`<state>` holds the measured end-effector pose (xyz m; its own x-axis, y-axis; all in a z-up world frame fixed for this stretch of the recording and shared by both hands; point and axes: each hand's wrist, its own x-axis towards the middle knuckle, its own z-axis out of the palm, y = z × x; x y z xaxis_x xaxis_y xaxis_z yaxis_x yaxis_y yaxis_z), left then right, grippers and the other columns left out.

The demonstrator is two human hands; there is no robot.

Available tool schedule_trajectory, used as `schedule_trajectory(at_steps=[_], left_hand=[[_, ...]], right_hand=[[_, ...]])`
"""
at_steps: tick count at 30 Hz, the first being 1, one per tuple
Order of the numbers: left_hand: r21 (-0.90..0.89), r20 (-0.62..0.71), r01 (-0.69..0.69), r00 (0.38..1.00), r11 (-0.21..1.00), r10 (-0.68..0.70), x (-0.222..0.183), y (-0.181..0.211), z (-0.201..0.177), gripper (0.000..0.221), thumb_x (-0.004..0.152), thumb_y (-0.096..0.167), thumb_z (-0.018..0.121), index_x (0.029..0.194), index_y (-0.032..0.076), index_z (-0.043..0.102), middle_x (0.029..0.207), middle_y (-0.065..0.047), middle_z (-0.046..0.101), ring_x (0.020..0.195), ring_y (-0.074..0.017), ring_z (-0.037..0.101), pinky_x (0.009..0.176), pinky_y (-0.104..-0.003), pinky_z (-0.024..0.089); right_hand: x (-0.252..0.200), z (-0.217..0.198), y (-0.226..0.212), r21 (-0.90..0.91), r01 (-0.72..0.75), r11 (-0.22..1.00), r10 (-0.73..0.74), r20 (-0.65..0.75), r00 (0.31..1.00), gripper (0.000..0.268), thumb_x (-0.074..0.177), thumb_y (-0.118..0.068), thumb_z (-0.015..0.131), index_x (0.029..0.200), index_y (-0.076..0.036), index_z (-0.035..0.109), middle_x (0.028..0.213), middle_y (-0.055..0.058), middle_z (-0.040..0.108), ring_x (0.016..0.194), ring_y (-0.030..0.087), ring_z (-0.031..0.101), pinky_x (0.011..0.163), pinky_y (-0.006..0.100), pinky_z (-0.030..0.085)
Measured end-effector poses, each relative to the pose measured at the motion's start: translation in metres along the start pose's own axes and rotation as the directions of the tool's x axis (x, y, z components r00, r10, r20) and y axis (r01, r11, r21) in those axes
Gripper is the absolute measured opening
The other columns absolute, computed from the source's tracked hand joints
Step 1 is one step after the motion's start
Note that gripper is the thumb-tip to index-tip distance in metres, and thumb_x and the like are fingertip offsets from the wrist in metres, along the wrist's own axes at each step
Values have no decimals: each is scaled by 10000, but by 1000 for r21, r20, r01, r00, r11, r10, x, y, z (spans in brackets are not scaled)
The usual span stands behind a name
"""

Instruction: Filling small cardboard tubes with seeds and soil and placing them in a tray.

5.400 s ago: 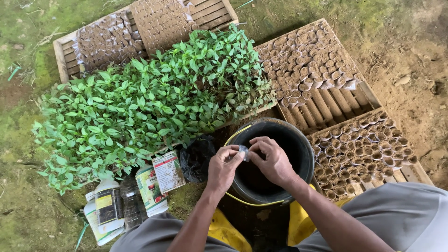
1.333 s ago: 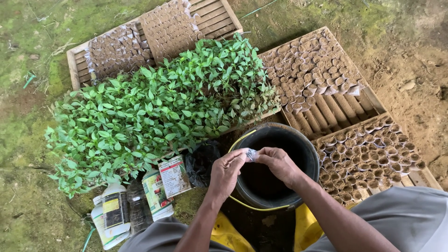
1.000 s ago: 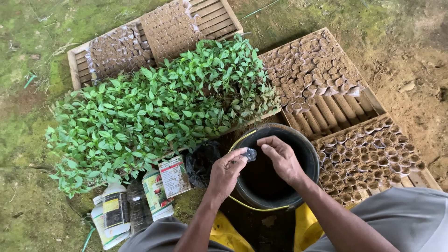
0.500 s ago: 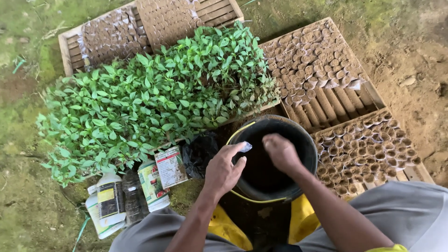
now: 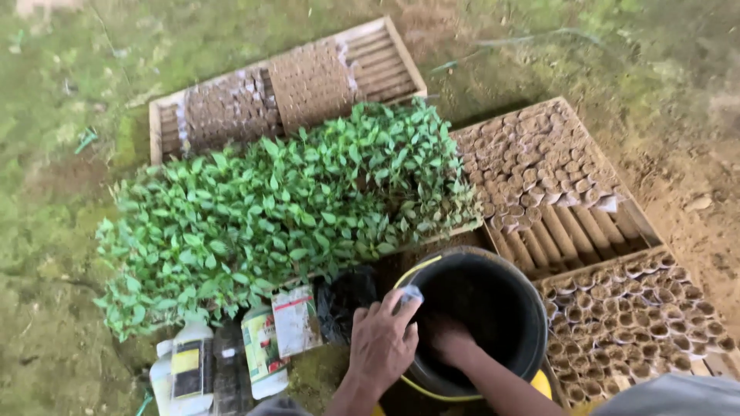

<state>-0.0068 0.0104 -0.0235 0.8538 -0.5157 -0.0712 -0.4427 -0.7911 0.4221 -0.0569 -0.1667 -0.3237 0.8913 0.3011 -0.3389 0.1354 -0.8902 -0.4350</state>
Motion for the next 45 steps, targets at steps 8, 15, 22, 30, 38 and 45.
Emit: schedule_trajectory(at_steps=[8, 15, 22, 30, 38, 45], left_hand=[[149, -3, -145, 989, 978, 147, 1, 3, 14, 475, 850, 222, 706, 1319, 188, 637, 1413, -135, 542, 908, -334, 635, 772, -489, 449], [210, 95, -160, 985, 965, 143, 5, 3, 24, 531, 879, 212, 687, 1396, 173, 574, 1469, -134, 485, 981, -303, 637, 804, -457, 466], [284, 103, -151, 987, 947, 127, -1, -5, 38, 428, 884, 268, 645, 1312, 263, 626, 1385, -69, 521, 972, -316, 660, 856, -472, 481], [219, 77, -185, 982, 958, 172, -8, -6, 64, 395, 851, 250, 657, 1245, 265, 659, 1324, -58, 532, 885, -295, 654, 794, -470, 466], [171, 227, -190, 963, 967, 149, -9, 12, 56, 383, 879, 173, 566, 1245, 235, 659, 1310, -65, 531, 885, -291, 635, 778, -411, 383], [157, 211, -222, 959, 962, 187, -11, 18, 59, 345, 870, 188, 596, 1205, 220, 678, 1323, -88, 533, 868, -305, 615, 780, -430, 374]], right_hand=[[-20, -22, -2, 304, -509, 806, 365, 422, 830, 421, 978, -495, 544, 1271, -253, 724, 1303, 71, 704, 1107, 245, 703, 992, 368, 527], [-48, -125, -19, 748, -484, -455, 343, 649, 680, 305, 941, -307, 605, 1107, -85, 731, 1087, 132, 755, 990, 281, 690, 921, 398, 523], [-47, -156, -33, 790, -73, -609, 373, 366, 853, 336, 936, -456, 560, 930, -121, 592, 744, 90, 577, 604, 232, 592, 439, 249, 388], [-50, -191, -49, 731, 78, -677, 403, 281, 871, 292, 965, -413, 536, 909, -127, 548, 826, 107, 584, 608, 185, 547, 427, 190, 366], [-51, -228, -88, 796, 176, -579, 454, 135, 881, 359, 1003, -433, 499, 809, -133, 528, 726, 87, 518, 568, 193, 508, 429, 212, 348], [-46, -229, -104, 843, 301, -445, 539, -16, 842, 433, 1039, -332, 505, 675, -102, 468, 655, 105, 485, 561, 248, 513, 468, 293, 376]])
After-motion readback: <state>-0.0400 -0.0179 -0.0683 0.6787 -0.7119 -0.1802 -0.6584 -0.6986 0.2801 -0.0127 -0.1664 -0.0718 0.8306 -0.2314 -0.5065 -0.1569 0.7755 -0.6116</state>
